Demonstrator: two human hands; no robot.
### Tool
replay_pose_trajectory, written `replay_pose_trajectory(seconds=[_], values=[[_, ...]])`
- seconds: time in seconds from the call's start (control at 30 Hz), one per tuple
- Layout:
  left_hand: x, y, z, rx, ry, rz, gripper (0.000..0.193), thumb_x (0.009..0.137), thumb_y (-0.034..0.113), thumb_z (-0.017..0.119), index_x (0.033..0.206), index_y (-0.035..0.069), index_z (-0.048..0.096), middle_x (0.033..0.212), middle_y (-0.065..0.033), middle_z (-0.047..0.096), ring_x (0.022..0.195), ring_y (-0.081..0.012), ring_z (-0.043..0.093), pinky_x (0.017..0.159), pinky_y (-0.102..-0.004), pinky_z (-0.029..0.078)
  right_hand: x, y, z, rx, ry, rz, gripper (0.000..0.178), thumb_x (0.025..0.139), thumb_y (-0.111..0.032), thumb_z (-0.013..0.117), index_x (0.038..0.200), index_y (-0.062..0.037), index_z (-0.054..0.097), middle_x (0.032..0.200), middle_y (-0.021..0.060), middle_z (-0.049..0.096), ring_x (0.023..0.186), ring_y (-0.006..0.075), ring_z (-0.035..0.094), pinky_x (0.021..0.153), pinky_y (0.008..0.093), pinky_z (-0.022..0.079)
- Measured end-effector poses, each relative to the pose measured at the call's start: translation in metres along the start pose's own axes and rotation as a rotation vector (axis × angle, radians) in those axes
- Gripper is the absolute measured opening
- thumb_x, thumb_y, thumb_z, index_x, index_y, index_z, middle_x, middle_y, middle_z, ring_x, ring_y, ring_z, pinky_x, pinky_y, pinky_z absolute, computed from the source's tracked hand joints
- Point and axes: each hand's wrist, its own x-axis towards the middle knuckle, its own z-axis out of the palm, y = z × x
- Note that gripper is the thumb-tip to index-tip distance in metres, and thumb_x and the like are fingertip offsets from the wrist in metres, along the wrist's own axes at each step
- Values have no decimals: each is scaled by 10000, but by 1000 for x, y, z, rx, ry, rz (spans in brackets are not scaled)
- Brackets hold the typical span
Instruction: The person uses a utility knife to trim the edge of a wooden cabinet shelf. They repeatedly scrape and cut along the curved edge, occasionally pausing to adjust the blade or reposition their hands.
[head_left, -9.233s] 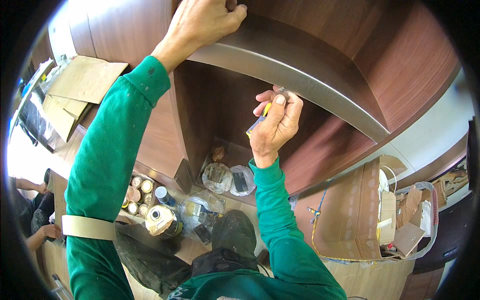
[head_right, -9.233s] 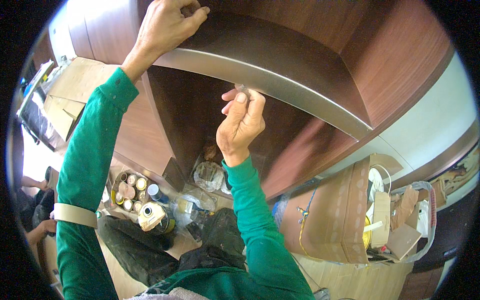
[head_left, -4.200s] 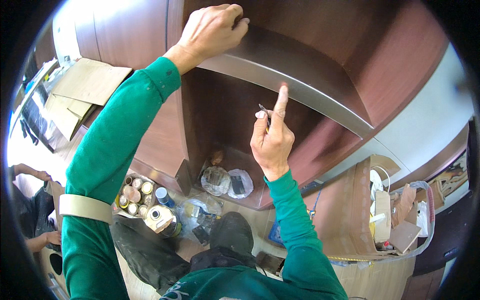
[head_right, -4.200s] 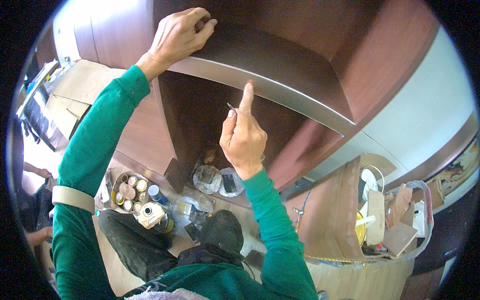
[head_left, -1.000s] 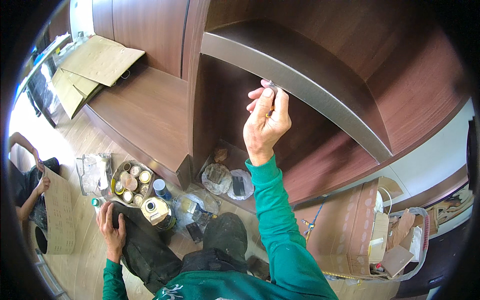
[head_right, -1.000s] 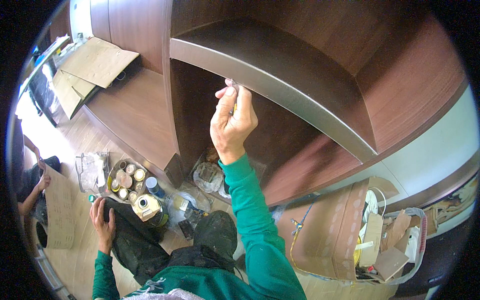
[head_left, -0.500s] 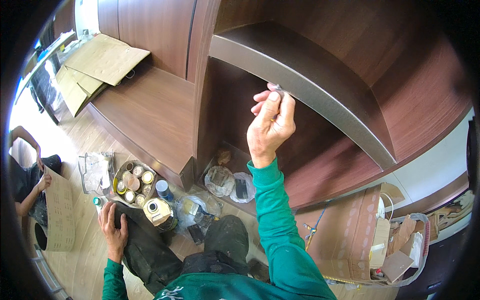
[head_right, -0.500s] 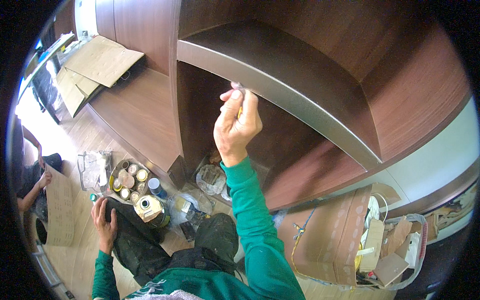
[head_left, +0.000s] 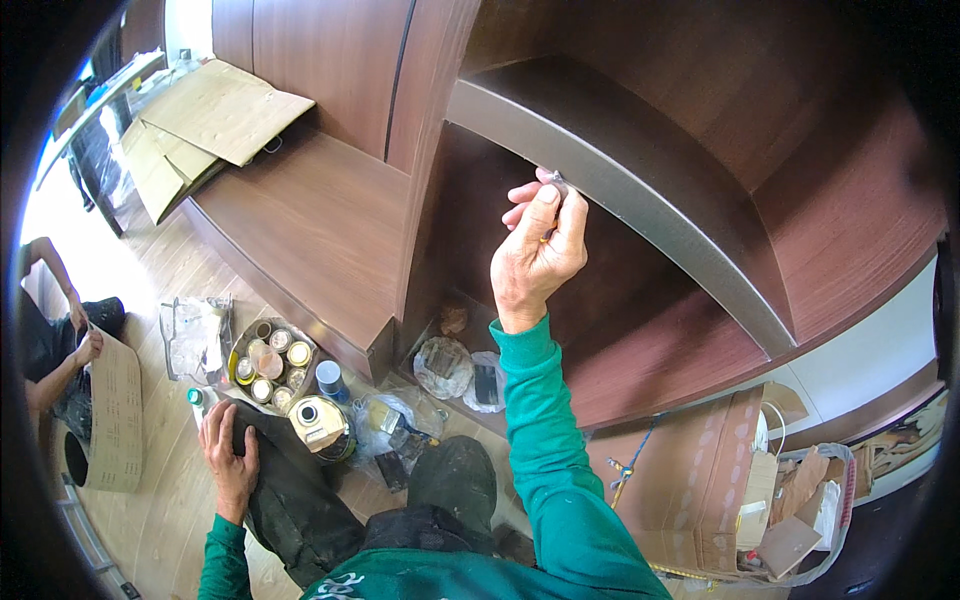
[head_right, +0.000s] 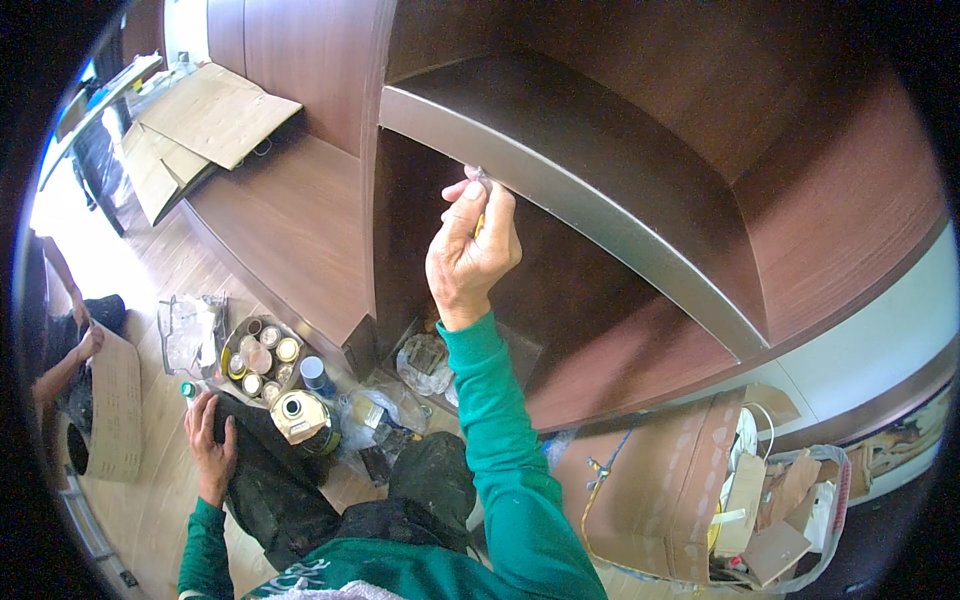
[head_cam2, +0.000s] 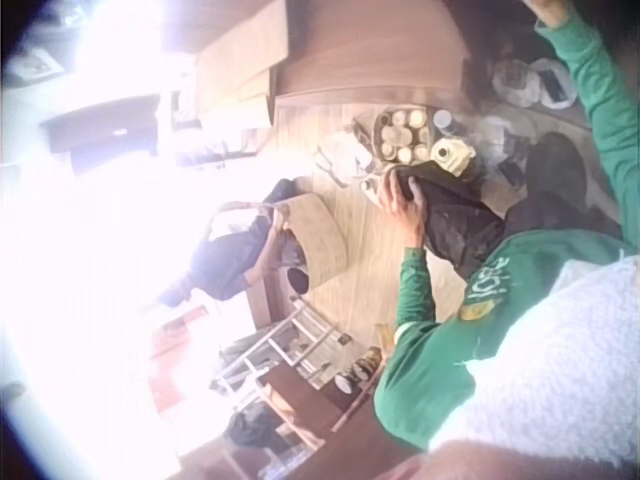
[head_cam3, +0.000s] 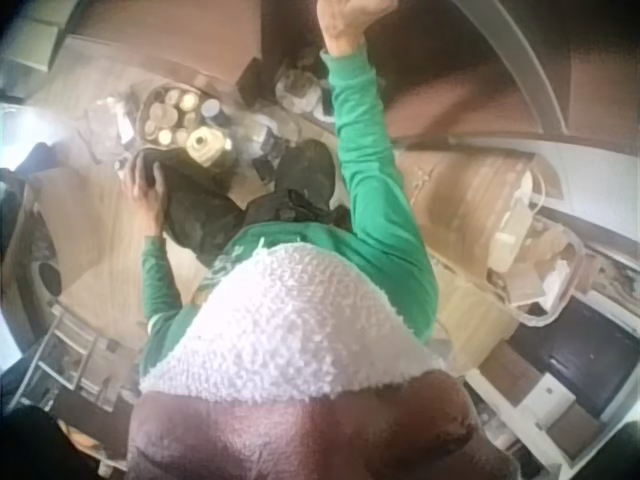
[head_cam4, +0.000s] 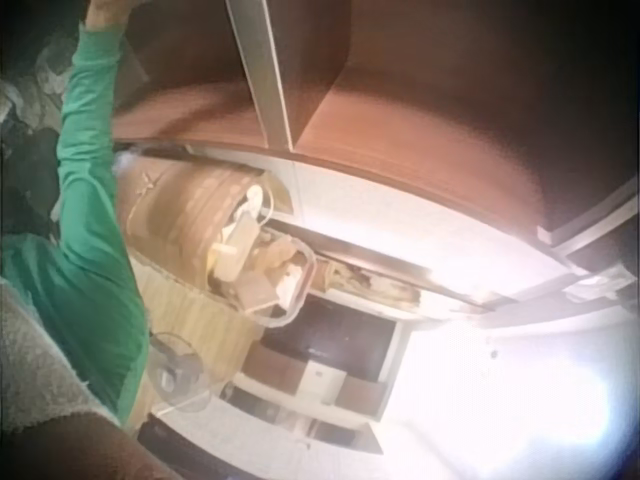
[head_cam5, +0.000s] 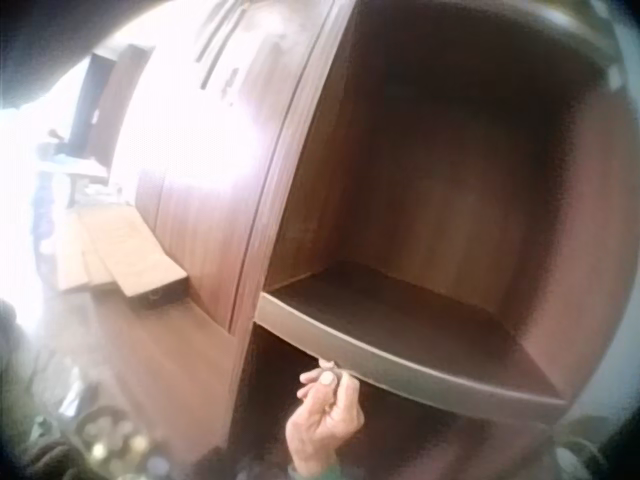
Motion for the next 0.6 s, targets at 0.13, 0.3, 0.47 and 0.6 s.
replay_pose_trajectory(seconds=[0.13,0.3,0.47,0.6], values=[[-1,-1,1,-20,1,-8,459,853,71,700,1300,7,619,1348,-187,602,1298,-390,529,1140,-495,358,1,1,5,-29,-96,12,177,1046,-50,535,1144,56,637,864,127,713,702,183,698,617,318,549],[-2,-4,-1,-21,11,-12,452,856,76,699,1296,5,623,1349,-187,602,1300,-392,527,1140,-497,358,-1,-1,8,0,-9,0,186,1051,-50,530,1162,56,634,832,113,708,665,157,672,589,289,535],[-2,-4,-2,-16,0,-17,452,858,77,697,1299,7,623,1354,-189,599,1298,-389,529,1144,-498,357,-2,0,14,10,-4,1,172,1042,-46,545,1143,56,640,885,136,715,683,177,688,610,318,555],[-2,-3,-4,-29,0,-29,450,857,76,695,1296,4,622,1356,-190,597,1298,-385,531,1147,-499,355,-3,3,20,-36,-79,-12,174,1040,-44,545,1138,65,640,905,142,728,684,183,687,591,316,548]])
